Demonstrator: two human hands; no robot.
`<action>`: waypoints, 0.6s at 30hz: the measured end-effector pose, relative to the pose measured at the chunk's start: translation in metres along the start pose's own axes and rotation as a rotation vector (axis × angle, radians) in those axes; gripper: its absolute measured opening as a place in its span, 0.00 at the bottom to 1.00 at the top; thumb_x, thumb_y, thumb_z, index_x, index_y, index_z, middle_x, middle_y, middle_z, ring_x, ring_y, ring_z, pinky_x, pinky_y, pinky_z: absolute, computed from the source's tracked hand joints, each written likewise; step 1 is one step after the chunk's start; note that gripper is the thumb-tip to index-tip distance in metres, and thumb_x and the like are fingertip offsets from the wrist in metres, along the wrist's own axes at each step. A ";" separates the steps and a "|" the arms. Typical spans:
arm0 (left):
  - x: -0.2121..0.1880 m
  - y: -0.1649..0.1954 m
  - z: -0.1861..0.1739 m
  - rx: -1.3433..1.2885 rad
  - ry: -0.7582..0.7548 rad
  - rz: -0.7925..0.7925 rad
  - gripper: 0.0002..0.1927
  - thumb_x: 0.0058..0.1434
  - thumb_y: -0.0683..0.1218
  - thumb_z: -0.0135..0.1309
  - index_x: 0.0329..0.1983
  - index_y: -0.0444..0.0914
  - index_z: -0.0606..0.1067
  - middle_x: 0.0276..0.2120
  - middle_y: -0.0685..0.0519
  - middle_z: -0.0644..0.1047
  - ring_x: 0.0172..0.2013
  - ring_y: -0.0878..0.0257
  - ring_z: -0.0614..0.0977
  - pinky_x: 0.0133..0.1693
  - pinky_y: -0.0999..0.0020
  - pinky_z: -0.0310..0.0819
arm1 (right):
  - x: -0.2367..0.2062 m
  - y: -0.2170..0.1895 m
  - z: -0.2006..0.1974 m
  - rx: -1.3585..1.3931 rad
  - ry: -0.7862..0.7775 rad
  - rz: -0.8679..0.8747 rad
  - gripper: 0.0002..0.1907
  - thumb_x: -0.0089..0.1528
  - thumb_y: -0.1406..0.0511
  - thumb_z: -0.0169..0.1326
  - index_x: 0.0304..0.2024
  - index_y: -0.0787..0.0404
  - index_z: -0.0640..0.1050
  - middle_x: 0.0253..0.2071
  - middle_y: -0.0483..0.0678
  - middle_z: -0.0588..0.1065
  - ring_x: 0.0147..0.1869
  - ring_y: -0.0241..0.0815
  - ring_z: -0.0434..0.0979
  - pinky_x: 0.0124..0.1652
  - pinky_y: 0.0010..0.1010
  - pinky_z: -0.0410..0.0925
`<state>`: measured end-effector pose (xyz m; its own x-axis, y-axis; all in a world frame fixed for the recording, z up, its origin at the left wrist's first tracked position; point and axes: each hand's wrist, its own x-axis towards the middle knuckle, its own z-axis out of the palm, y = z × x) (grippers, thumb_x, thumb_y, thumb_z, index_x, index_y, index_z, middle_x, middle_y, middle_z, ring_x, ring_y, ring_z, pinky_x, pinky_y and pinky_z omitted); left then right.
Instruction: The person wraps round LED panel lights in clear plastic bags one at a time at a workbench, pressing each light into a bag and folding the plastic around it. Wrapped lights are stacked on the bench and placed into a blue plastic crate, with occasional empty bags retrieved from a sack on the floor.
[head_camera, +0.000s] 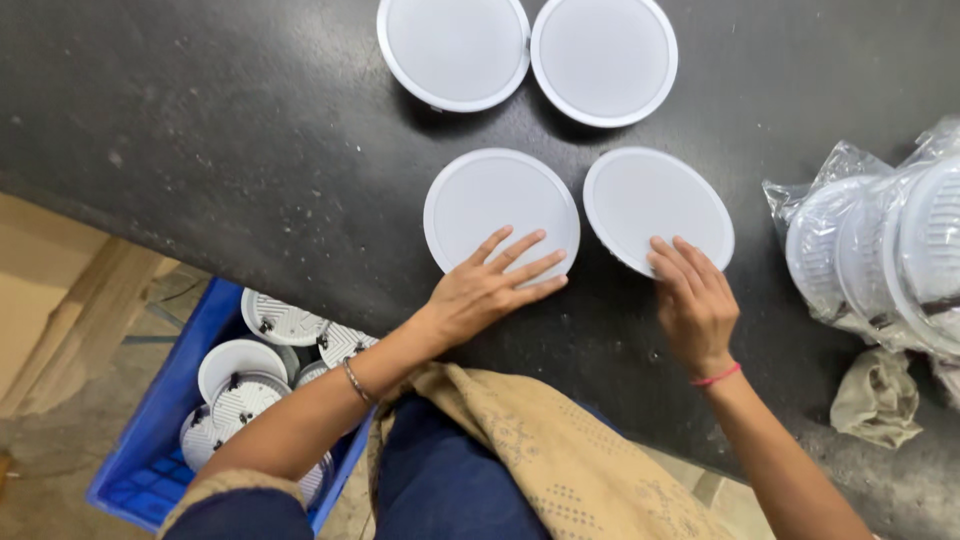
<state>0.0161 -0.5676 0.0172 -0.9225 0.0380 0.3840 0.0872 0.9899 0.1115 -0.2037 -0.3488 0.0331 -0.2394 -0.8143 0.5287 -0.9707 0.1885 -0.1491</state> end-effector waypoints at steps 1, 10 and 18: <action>-0.001 -0.002 0.004 -0.020 -0.005 -0.024 0.28 0.62 0.46 0.54 0.68 0.53 0.71 0.72 0.59 0.66 0.73 0.55 0.62 0.72 0.49 0.51 | -0.002 0.000 0.004 -0.002 -0.025 0.027 0.19 0.61 0.78 0.57 0.53 0.58 0.77 0.58 0.46 0.79 0.65 0.51 0.79 0.61 0.40 0.72; -0.009 0.016 -0.022 -0.225 -0.002 -0.399 0.45 0.42 0.55 0.69 0.68 0.47 0.71 0.72 0.44 0.60 0.71 0.45 0.57 0.68 0.42 0.40 | 0.006 -0.017 -0.021 0.036 -0.145 0.073 0.25 0.55 0.69 0.65 0.55 0.63 0.77 0.62 0.60 0.72 0.66 0.62 0.70 0.59 0.49 0.66; -0.103 0.077 -0.060 -0.185 0.418 -1.126 0.19 0.66 0.44 0.62 0.59 0.38 0.77 0.69 0.44 0.68 0.68 0.47 0.68 0.68 0.52 0.62 | -0.043 -0.108 -0.006 0.801 -0.415 -0.090 0.13 0.60 0.72 0.59 0.47 0.60 0.78 0.57 0.52 0.76 0.59 0.52 0.78 0.55 0.39 0.74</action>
<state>0.1407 -0.5030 0.0410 -0.3268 -0.9114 0.2499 -0.6008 0.4045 0.6895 -0.0887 -0.3304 0.0312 0.0145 -0.9691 0.2464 -0.6424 -0.1978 -0.7404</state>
